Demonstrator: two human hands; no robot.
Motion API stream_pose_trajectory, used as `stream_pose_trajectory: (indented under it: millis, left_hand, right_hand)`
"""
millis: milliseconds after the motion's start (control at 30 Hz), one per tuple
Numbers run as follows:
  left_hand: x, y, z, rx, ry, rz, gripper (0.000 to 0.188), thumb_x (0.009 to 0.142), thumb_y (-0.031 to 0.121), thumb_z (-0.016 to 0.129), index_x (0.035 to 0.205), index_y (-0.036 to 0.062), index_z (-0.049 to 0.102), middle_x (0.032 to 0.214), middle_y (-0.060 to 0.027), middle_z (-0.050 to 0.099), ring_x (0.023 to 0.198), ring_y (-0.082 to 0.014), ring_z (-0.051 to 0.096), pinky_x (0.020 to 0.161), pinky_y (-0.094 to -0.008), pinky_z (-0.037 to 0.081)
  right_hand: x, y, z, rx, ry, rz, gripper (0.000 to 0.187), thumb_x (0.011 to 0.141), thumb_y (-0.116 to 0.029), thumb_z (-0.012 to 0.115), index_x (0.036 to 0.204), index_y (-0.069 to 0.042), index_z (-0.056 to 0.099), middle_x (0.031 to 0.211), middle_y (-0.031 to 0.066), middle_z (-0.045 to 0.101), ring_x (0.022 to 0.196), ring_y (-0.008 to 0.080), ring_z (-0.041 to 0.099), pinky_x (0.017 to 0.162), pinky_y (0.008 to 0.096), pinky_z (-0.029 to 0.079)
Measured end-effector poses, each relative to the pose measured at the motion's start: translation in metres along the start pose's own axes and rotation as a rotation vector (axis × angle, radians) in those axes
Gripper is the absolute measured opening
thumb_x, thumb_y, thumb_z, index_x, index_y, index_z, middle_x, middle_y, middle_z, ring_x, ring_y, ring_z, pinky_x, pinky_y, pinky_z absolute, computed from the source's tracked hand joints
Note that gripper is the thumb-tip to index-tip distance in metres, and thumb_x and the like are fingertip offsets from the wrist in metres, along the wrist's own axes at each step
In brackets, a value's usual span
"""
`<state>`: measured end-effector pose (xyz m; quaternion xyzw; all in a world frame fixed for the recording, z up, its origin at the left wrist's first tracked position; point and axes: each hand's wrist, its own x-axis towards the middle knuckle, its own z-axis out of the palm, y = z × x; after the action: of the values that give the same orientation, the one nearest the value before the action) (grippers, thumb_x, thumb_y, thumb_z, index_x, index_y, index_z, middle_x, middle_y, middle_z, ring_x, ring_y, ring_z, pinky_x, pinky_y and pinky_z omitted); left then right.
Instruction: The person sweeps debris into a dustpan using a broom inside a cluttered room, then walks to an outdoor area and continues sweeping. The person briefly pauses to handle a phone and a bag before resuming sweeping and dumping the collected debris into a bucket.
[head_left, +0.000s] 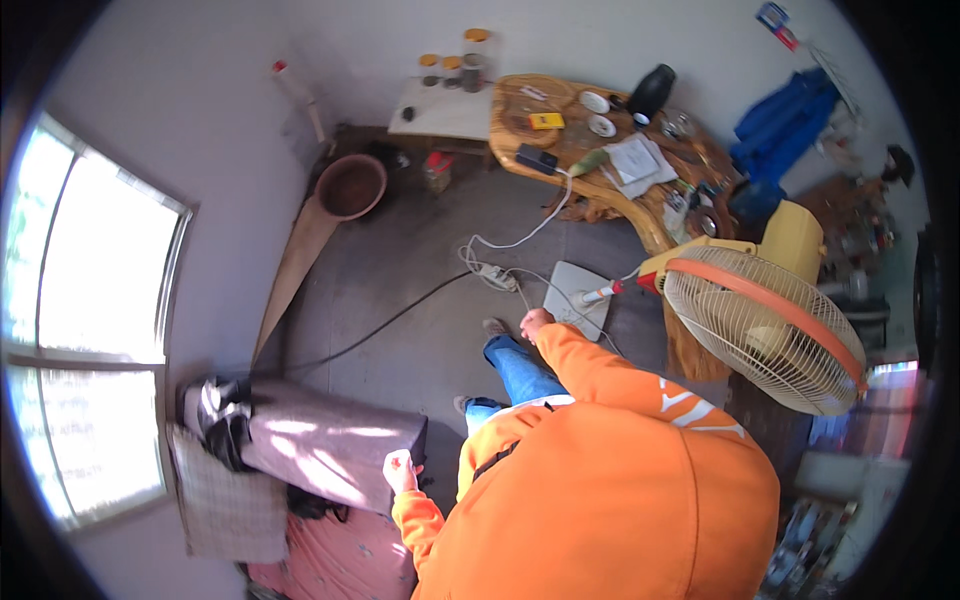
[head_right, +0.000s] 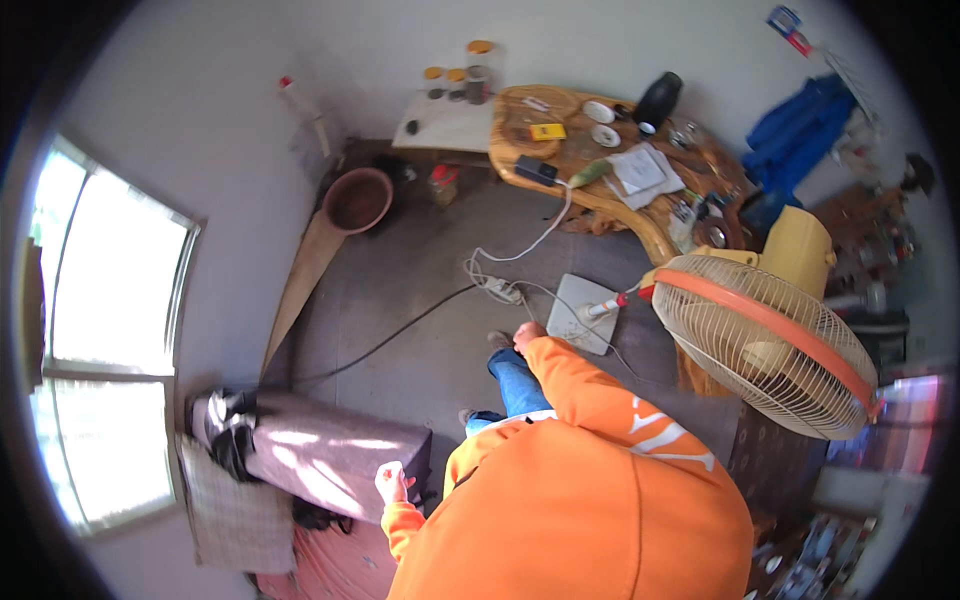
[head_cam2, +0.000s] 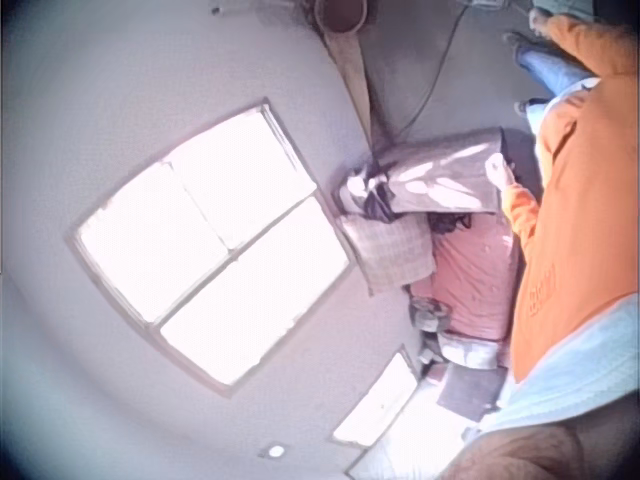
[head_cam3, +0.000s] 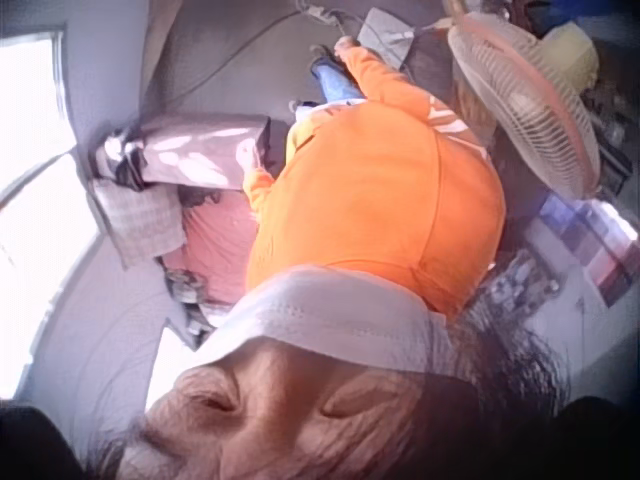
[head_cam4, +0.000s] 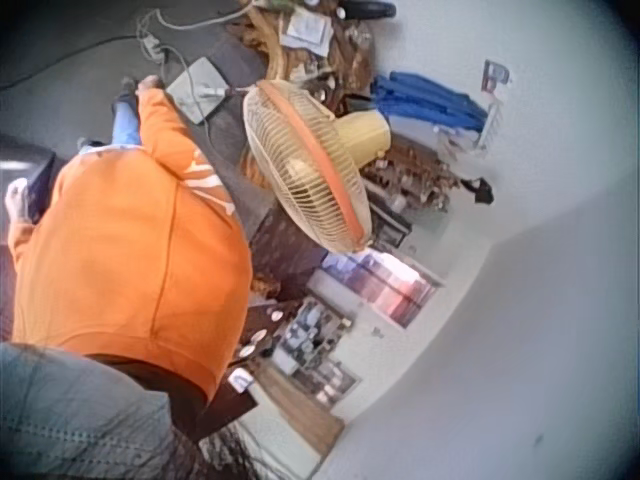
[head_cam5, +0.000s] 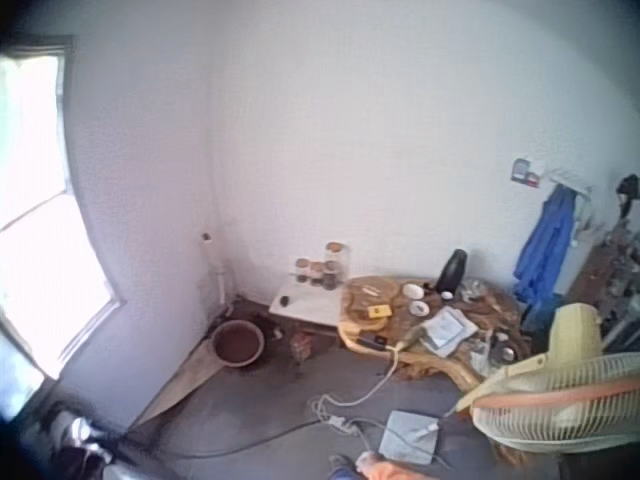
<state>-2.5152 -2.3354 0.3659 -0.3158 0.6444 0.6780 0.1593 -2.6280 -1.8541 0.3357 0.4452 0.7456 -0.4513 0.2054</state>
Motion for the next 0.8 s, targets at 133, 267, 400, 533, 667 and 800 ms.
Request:
stream_pose_trajectory:
  millis: [133, 267, 400, 533, 667, 800]
  left_hand:
    - [0.021, 0.034, 0.037, 0.063, -0.007, -0.087, 0.008, 0.083, 0.011, 0.064, 0.089, 0.0068, 0.060, 0.071, -0.0013, 0.052, 0.055, -0.0116, 0.050, 0.048, -0.0328, 0.055]
    - [0.038, 0.059, 0.086, 0.115, -0.086, -0.047, 0.006, 0.083, 0.007, 0.064, 0.085, 0.0065, 0.058, 0.076, -0.0005, 0.052, 0.058, -0.0102, 0.050, 0.050, -0.0321, 0.057]
    - [0.066, 0.072, 0.110, 0.178, -0.094, -0.084, 0.008, 0.086, 0.005, 0.065, 0.085, 0.0061, 0.057, 0.074, 0.0007, 0.053, 0.057, -0.0074, 0.048, 0.045, -0.0269, 0.047]
    - [0.078, 0.126, 0.170, 0.044, -0.042, -0.197, 0.009, 0.089, 0.007, 0.065, 0.085, 0.0050, 0.057, 0.070, 0.0008, 0.055, 0.052, -0.0065, 0.046, 0.043, -0.0226, 0.036]
    - [0.108, 0.169, 0.214, 0.367, -0.123, -0.075, 0.011, 0.091, 0.009, 0.064, 0.084, 0.0038, 0.057, 0.068, -0.0003, 0.055, 0.050, -0.0079, 0.048, 0.045, -0.0230, 0.041]
    - [0.123, 0.201, 0.247, 0.407, -0.145, -0.087, 0.011, 0.090, 0.009, 0.064, 0.084, 0.0039, 0.057, 0.064, 0.0007, 0.053, 0.048, -0.0065, 0.046, 0.045, -0.0239, 0.046]
  right_hand:
    - [0.093, -0.018, -0.006, 0.010, 0.239, -0.020, 0.020, 0.083, -0.018, 0.056, 0.078, -0.004, 0.070, 0.081, 0.0187, 0.070, 0.081, 0.0340, 0.069, 0.073, 0.0434, 0.055]
    - [0.213, -0.012, -0.040, 0.055, 0.655, -0.110, 0.021, 0.087, -0.018, 0.053, 0.074, -0.005, 0.064, 0.066, 0.0117, 0.067, 0.057, 0.0241, 0.065, 0.057, 0.0392, 0.052]
    - [0.236, -0.082, -0.107, 0.107, 0.715, -0.018, 0.022, 0.085, -0.025, 0.060, 0.081, -0.003, 0.066, 0.083, 0.0199, 0.067, 0.082, 0.0402, 0.065, 0.074, 0.0479, 0.052]
    - [0.278, -0.145, -0.158, 0.132, 0.897, -0.218, 0.013, 0.082, -0.018, 0.063, 0.085, -0.006, 0.067, 0.082, 0.0170, 0.068, 0.081, 0.0376, 0.066, 0.073, 0.0458, 0.053]
    - [0.318, -0.166, -0.211, 0.175, 0.954, -0.235, 0.006, 0.079, -0.013, 0.066, 0.083, -0.008, 0.066, 0.080, 0.0153, 0.068, 0.080, 0.0357, 0.067, 0.072, 0.0449, 0.053]
    - [0.340, -0.175, -0.230, 0.181, 0.939, -0.103, 0.003, 0.079, -0.013, 0.066, 0.081, -0.010, 0.064, 0.078, 0.0137, 0.068, 0.079, 0.0351, 0.067, 0.070, 0.0431, 0.053]
